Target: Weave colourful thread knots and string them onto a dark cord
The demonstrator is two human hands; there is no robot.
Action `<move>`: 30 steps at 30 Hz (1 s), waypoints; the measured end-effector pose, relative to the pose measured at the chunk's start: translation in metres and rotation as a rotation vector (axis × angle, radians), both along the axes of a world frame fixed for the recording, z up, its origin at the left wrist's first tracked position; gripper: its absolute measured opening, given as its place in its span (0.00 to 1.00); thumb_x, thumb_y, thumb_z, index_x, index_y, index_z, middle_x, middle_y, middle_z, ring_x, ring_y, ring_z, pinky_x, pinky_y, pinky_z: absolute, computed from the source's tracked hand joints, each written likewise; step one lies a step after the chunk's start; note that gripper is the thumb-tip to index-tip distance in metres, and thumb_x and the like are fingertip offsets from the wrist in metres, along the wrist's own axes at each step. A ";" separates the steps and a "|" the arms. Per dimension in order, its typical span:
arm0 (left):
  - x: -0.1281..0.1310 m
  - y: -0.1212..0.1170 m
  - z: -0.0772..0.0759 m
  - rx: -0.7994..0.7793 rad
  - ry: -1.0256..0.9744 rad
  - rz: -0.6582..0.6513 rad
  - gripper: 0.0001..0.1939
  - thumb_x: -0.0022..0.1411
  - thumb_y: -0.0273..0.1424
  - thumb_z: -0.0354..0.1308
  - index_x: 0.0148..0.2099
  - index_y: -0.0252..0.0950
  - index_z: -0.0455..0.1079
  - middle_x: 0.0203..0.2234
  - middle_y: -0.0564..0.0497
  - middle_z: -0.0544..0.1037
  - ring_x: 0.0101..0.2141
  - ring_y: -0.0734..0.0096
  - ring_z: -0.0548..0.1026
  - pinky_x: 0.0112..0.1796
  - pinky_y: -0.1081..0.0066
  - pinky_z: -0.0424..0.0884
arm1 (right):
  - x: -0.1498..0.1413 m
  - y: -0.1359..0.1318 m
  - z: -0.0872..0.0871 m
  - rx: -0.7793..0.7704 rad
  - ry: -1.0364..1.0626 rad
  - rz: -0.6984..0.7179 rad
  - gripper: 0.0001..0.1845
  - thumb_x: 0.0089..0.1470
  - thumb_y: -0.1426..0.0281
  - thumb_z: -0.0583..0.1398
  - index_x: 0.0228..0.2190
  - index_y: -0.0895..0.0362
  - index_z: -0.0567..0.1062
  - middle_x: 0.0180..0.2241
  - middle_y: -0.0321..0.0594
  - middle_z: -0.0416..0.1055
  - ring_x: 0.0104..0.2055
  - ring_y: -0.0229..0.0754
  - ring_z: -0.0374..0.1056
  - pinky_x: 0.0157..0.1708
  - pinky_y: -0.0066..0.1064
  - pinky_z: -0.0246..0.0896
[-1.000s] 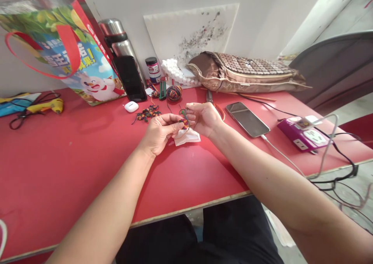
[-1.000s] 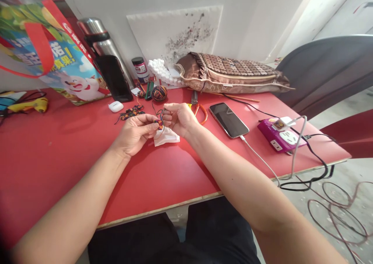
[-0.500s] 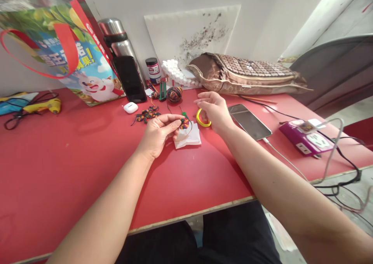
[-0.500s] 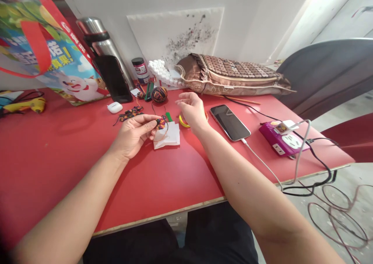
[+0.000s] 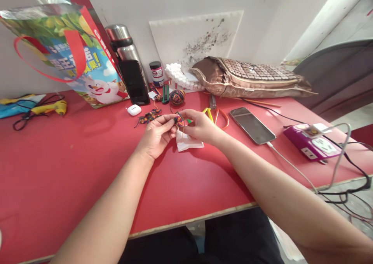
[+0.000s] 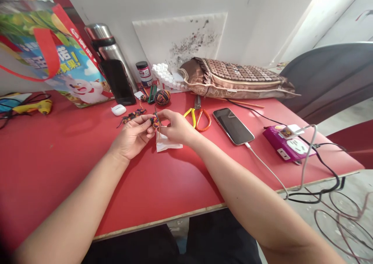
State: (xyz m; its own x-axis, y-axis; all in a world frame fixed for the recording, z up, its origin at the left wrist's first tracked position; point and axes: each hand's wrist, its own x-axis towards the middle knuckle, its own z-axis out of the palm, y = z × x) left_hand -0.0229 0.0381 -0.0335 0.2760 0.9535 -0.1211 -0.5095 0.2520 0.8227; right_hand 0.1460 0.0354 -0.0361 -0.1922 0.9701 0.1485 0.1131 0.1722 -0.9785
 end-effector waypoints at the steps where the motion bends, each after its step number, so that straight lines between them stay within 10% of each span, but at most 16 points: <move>1: 0.000 0.000 0.000 -0.003 -0.004 -0.007 0.10 0.48 0.18 0.76 0.35 0.28 0.84 0.22 0.50 0.79 0.21 0.80 0.72 0.21 0.81 0.69 | -0.001 0.001 -0.001 0.001 -0.034 -0.015 0.06 0.48 0.78 0.65 0.31 0.58 0.78 0.27 0.34 0.75 0.26 0.33 0.65 0.26 0.25 0.56; 5: -0.001 -0.001 0.000 -0.019 -0.005 -0.042 0.11 0.48 0.17 0.76 0.36 0.28 0.84 0.24 0.48 0.81 0.22 0.79 0.74 0.22 0.81 0.71 | 0.007 0.004 0.002 -0.134 -0.043 -0.078 0.13 0.58 0.76 0.64 0.21 0.57 0.74 0.15 0.29 0.63 0.18 0.32 0.57 0.21 0.27 0.51; 11: -0.001 -0.003 -0.001 0.038 0.014 -0.106 0.13 0.45 0.23 0.80 0.34 0.30 0.83 0.24 0.49 0.80 0.22 0.78 0.75 0.24 0.79 0.73 | 0.014 0.003 0.017 -0.510 0.615 0.000 0.16 0.71 0.72 0.56 0.34 0.64 0.80 0.27 0.39 0.75 0.20 0.28 0.60 0.20 0.20 0.60; 18: 0.000 -0.006 0.000 0.113 0.042 -0.178 0.15 0.44 0.31 0.83 0.33 0.33 0.83 0.21 0.51 0.78 0.20 0.79 0.71 0.21 0.79 0.67 | 0.010 0.002 0.022 -0.851 1.029 0.204 0.23 0.78 0.70 0.44 0.36 0.62 0.73 0.21 0.28 0.64 0.12 0.23 0.44 0.10 0.12 0.43; 30: 0.006 -0.013 0.001 0.107 0.355 -0.203 0.15 0.42 0.31 0.80 0.32 0.33 0.81 0.17 0.54 0.74 0.17 0.78 0.66 0.15 0.77 0.57 | 0.011 0.001 0.025 -0.869 0.798 0.084 0.16 0.76 0.75 0.46 0.42 0.63 0.73 0.17 0.21 0.45 0.14 0.27 0.38 0.12 0.15 0.39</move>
State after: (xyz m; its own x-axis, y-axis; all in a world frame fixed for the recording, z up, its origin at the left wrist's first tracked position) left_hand -0.0172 0.0252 -0.0329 0.4181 0.8966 -0.1462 -0.1382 0.2218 0.9653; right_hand 0.1568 0.0364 -0.0112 -0.4121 0.7934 -0.4479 -0.5628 -0.6083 -0.5597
